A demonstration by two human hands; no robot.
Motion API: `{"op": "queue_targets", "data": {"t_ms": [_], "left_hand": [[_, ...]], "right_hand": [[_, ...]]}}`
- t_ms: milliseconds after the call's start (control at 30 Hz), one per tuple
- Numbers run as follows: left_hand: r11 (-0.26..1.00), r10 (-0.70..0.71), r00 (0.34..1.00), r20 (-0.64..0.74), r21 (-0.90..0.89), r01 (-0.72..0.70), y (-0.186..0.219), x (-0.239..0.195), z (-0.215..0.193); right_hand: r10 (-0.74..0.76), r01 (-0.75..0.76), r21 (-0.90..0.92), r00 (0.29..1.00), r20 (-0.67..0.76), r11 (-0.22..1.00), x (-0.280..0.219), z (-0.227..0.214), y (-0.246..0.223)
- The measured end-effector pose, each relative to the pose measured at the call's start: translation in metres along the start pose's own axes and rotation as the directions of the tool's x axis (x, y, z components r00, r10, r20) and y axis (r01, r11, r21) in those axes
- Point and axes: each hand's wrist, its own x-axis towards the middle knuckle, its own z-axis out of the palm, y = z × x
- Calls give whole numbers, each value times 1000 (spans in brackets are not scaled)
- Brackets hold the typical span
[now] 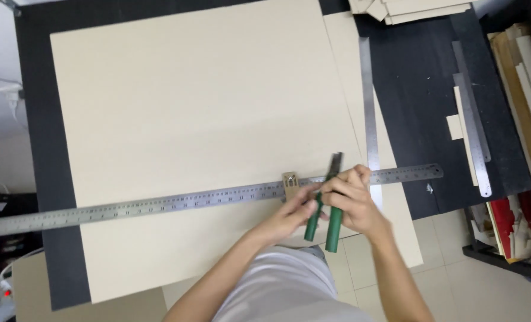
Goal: Measuring and cutting a large sheet of material using a metal ruler and a utility knife on a workbench.
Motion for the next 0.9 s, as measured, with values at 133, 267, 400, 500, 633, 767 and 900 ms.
{"op": "queue_targets", "data": {"t_ms": [133,267,400,500,633,767,900], "left_hand": [[995,49,989,-143,99,-35,-49,3,-12],[838,254,952,-173,530,-128,-22,-5,-1],[765,270,955,-122,629,-136,-31,-5,9],[624,305,950,-70,768,-144,-32,-3,14],[595,238,971,-34,795,-118,-33,-6,-27],[194,161,949,-271,952,239,-20,-25,-94],[9,127,949,-287,957,288,-41,-28,-133]], "right_hand": [[408,-324,333,886,-222,885,1,34,-51],[903,-350,937,406,140,12,-20,60,-62],[798,-242,913,444,406,-330,-62,67,-32],[796,-179,865,337,502,-469,-24,50,-67],[818,-212,854,251,518,-476,-77,72,-19],[816,-369,855,315,485,-365,-65,38,-24],[822,-492,855,410,395,-166,-54,24,-24]]}}
